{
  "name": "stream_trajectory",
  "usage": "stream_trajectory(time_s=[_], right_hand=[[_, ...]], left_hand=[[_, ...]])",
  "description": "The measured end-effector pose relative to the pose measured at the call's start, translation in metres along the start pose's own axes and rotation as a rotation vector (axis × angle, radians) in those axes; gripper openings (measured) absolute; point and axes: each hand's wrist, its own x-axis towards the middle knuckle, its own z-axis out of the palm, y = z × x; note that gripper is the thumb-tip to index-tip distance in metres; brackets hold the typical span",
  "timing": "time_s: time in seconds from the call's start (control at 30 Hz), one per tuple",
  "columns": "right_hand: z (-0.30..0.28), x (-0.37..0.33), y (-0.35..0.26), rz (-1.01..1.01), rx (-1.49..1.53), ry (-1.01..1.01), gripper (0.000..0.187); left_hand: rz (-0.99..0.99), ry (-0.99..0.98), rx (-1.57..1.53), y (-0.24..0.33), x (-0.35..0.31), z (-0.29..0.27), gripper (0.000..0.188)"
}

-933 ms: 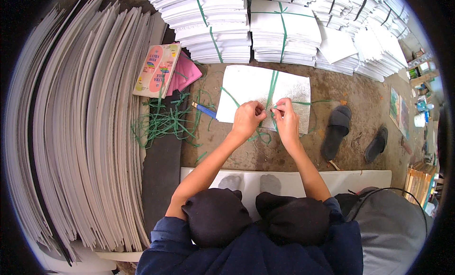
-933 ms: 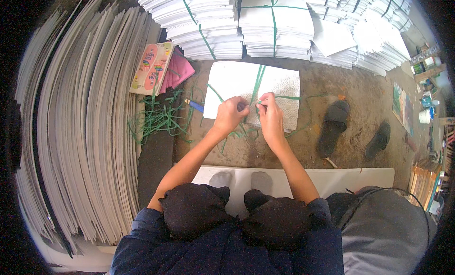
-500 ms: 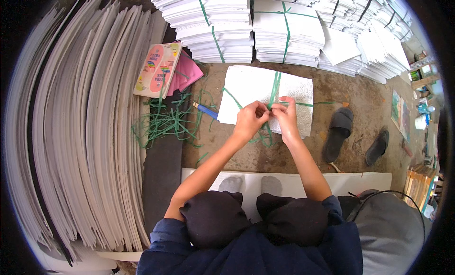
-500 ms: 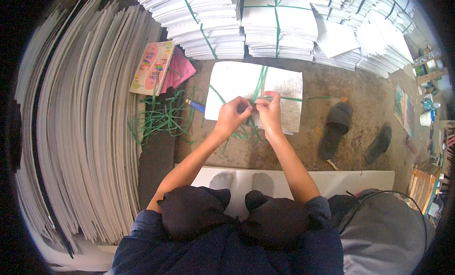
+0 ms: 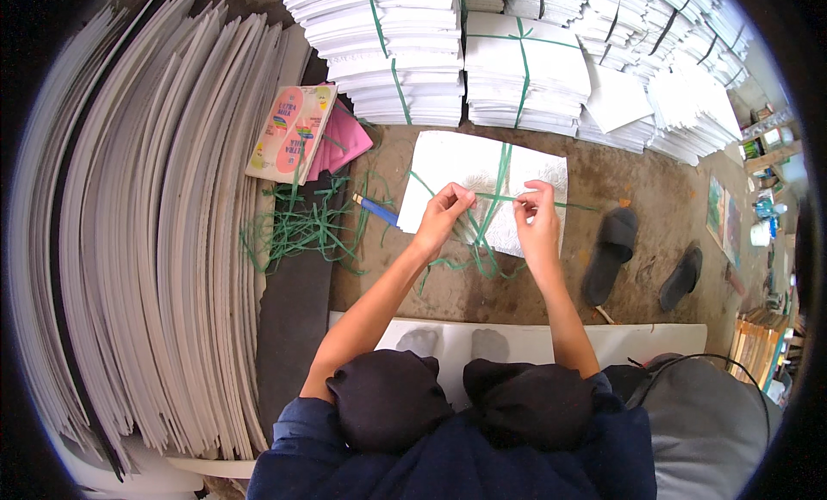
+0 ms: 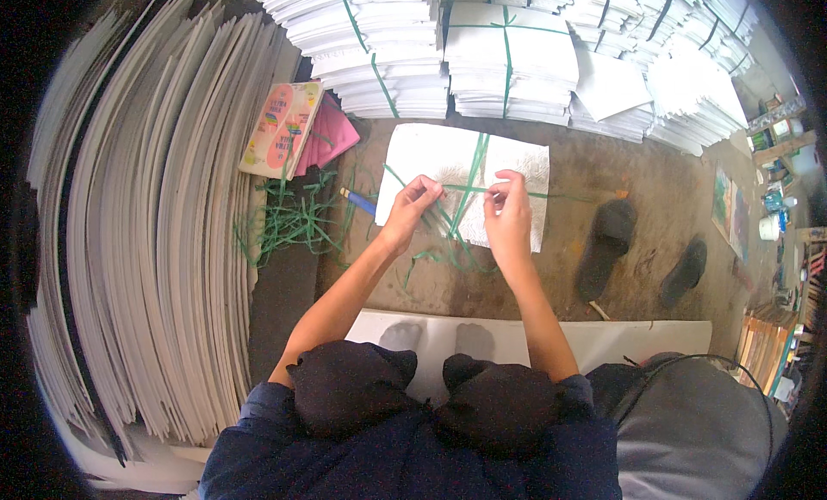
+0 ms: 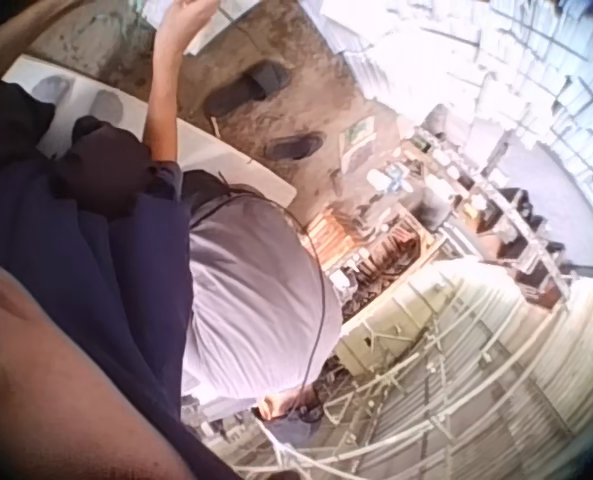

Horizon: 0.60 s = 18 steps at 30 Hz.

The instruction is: The person gathers loose white paper sheets into a neat stack on the floor. They then use green plastic strapping to wrap and tie the stack securely, cutting the excess strap with scissors and placing the finished bundle on a larger pile.

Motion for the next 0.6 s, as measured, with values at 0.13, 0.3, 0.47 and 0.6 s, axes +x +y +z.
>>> stream_trajectory(time_s=[0.13, 0.3, 0.47, 0.6], right_hand=[[0.022, -0.007, -0.008, -0.181, 0.122, -0.164, 0.041], [0.024, -0.010, -0.006, 0.076, 0.535, -0.354, 0.040], [-0.033, 0.007, -0.010, 0.435, 0.815, -0.353, 0.036], [-0.073, 0.010, -0.010, 0.256, 0.298, -0.435, 0.026]], left_hand=[[-0.048, -0.024, -0.070, 0.001, 0.002, 0.000, 0.017], [-0.079, -0.049, -0.107, 0.000, 0.003, -0.003, 0.017], [-0.058, -0.078, 0.037, 0.000, 0.002, 0.000, 0.018], [0.030, -0.045, 0.066, 0.000, 0.003, 0.007, 0.013]])
